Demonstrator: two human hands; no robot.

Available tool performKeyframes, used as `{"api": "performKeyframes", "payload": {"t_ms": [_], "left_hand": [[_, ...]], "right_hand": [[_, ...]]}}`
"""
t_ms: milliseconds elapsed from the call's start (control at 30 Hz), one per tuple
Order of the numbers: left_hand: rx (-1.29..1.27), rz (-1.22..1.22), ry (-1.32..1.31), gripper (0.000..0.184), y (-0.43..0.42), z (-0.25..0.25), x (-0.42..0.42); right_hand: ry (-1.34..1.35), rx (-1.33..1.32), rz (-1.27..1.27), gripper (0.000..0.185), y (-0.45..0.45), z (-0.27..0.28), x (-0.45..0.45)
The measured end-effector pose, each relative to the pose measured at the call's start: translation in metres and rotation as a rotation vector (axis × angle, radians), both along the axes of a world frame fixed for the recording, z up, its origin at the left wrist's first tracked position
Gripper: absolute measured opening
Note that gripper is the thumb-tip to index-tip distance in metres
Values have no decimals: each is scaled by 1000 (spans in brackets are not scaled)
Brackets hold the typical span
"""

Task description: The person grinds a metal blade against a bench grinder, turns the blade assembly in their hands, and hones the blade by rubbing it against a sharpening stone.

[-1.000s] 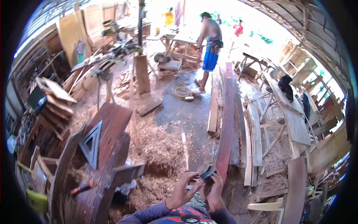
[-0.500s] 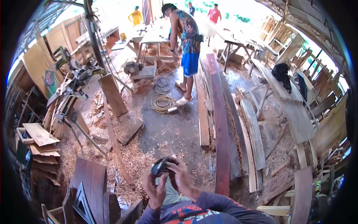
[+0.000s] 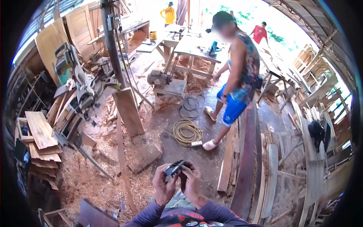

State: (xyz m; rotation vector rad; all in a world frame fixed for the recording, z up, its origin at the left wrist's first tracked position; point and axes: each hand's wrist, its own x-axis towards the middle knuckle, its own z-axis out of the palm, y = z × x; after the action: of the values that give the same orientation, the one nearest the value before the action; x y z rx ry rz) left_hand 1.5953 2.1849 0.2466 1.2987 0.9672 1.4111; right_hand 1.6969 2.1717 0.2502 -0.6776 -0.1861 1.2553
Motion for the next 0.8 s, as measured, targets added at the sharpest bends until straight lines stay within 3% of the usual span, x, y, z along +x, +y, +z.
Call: {"api": "performKeyframes", "payload": {"t_ms": [167,300,467,667,733,800], "left_hand": [[121,63,177,40,124,-15,14],[-87,151,-124,48,193,-24,14],[-52,319,-120,45,270,-15,-1],[-59,351,-46,36,358,-14,-19],[114,315,180,37,383,-12,-28],[78,268,93,37,403,-7,-25]], "right_hand": [[-81,-25,91,21,135,0,27],[-53,26,283,24,231,-4,25],[39,5,475,26,318,0,7],[14,20,420,25,396,-10,-8],[60,-25,379,26,414,-8,-7],[52,-16,340,23,429,-13,-2]]}}
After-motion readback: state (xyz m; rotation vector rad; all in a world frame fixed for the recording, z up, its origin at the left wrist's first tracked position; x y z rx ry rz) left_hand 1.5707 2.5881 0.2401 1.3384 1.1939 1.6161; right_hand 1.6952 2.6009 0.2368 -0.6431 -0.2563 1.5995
